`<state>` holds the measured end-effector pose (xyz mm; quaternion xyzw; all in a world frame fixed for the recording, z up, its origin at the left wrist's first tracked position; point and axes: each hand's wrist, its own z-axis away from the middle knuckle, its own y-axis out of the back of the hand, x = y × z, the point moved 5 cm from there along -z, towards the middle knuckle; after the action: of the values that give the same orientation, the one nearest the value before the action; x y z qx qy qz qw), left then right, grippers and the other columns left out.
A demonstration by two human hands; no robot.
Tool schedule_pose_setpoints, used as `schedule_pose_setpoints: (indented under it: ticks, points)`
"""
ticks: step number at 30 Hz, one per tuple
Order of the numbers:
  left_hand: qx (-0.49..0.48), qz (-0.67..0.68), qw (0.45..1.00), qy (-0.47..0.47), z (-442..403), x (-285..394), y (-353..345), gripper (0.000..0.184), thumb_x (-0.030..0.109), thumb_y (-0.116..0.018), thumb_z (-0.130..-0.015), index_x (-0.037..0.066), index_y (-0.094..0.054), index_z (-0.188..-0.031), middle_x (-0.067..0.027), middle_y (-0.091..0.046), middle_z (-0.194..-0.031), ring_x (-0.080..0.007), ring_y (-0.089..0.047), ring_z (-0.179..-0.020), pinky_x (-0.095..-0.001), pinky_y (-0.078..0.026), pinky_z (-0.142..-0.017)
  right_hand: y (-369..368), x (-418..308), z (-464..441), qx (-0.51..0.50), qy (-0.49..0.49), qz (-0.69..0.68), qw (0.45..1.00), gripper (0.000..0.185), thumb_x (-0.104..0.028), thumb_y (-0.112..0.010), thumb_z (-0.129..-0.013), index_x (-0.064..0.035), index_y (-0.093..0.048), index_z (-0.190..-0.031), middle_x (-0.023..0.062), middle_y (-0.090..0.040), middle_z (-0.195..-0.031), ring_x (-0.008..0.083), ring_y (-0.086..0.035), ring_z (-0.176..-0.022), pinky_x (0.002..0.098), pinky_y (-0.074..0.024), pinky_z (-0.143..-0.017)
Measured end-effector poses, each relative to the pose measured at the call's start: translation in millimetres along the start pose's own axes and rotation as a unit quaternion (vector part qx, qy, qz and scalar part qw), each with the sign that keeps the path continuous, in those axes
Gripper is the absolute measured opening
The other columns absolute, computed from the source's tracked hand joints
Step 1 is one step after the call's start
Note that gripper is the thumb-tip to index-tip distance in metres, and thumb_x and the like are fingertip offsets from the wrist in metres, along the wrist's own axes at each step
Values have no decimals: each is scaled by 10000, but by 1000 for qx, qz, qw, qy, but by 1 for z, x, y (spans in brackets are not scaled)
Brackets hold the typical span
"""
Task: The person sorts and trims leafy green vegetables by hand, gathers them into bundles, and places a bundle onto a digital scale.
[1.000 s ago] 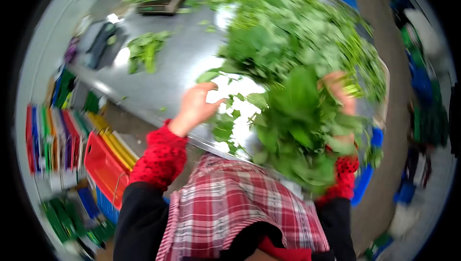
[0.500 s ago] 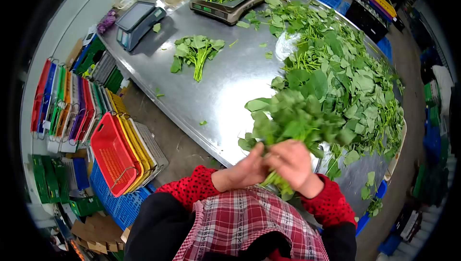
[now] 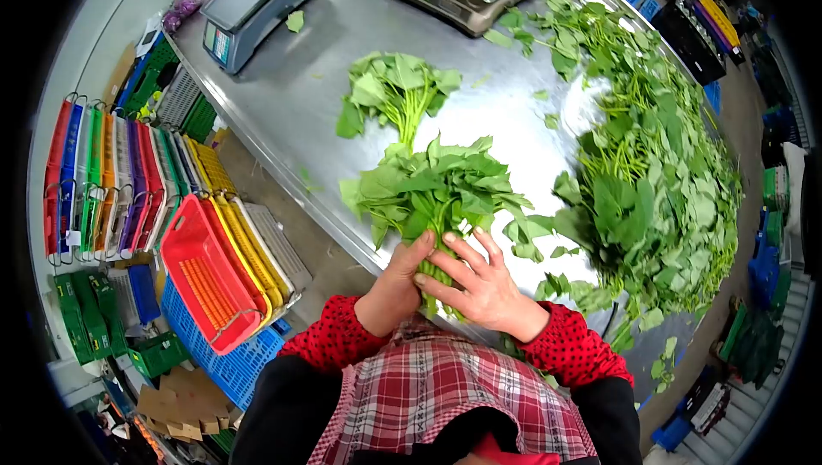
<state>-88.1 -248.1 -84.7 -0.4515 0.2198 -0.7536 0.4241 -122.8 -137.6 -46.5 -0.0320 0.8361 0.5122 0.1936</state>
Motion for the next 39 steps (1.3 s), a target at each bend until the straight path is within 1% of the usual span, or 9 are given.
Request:
schedule_pose_setpoints:
  ticks: [4, 8, 13, 18, 23, 25, 29, 31, 39]
  points:
    - [62, -128, 989, -39, -27, 76, 30, 394, 46, -663, -815, -6, -542, -1186, -109, -645, -1005, -167, -638, -812, -266, -525, -697, -15, 22, -23, 1, -40, -5, 999, 445, -120, -608, -791, -214, -603, -1226, 124, -509, -1310, 298, -450, -1282, 517, -272, -1095]
    - [75, -186, 929, -311, -45, 179, 23, 327, 92, -648, -837, -87, -571, -1100, -112, -642, -932, -199, -630, -849, -305, -516, -718, -22, 62, -33, 40, -154, -74, 985, 553, -104, -694, -738, -67, -524, -1262, 148, -497, -1304, 331, -492, -1200, 479, -379, -996]
    - [74, -119, 963, -230, -164, 176, 70, 270, 167, -681, -860, -30, -629, -1038, -97, -653, -872, -183, -630, -785, -303, -521, -715, -70, 109, -43, -18, -257, -110, 960, 593, -158, -734, -738, -15, -502, -1264, 167, -532, -1198, 345, -538, -1046, 405, -455, -864]
    - [151, -152, 976, -50, -215, 105, 133, 167, 34, -677, -818, -84, -656, -935, -137, -679, -829, -212, -660, -745, -300, -541, -687, -105, 141, -56, -50, -332, -171, 927, 558, -197, -725, -769, -16, -511, -1253, 175, -578, -1107, 360, -592, -948, 415, -495, -792]
    - [159, -146, 970, -111, -194, 110, 118, 243, 35, -700, -803, -84, -639, -1006, -126, -678, -923, -199, -662, -784, -302, -537, -707, -113, 173, -96, 39, -413, -285, 864, 480, -171, -727, -775, 52, -563, -1167, 224, -617, -1036, 307, -649, -861, 388, -522, -735]
    - [158, -163, 950, -216, -182, 115, 109, 303, -13, -708, -769, -71, -622, -1053, -83, -670, -983, -154, -637, -823, -272, -503, -760, -133, 182, -99, 44, -420, -288, 860, 477, -171, -722, -778, 61, -563, -1163, 228, -615, -1035, 314, -647, -860, 389, -521, -736]
    - [193, -244, 924, -224, -184, 113, 128, 273, -19, -703, -765, -61, -627, -1024, -90, -669, -945, -171, -637, -808, -286, -509, -730, -141, 182, -106, 51, -406, -228, 884, 458, -177, -705, -789, 75, -568, -1147, 232, -613, -1010, 356, -634, -847, 403, -515, -728]
    - [150, -133, 975, -97, -191, 115, 145, 210, 50, -670, -818, -23, -614, -1007, -90, -648, -927, -178, -605, -770, -310, -496, -700, -119, 173, -116, 114, -365, -115, 917, 356, -132, -714, -786, 15, -617, -1095, 161, -628, -935, 316, -633, -751, 368, -515, -666]
    - [69, 108, 973, -192, -164, 151, 138, 131, 83, -605, -860, -23, -551, -915, -95, -564, -893, -153, -525, -768, -287, -458, -700, -115, 177, -151, 98, -306, -73, 944, 180, -126, -681, -810, -56, -665, -975, 112, -601, -870, 311, -611, -691, 390, -488, -594]
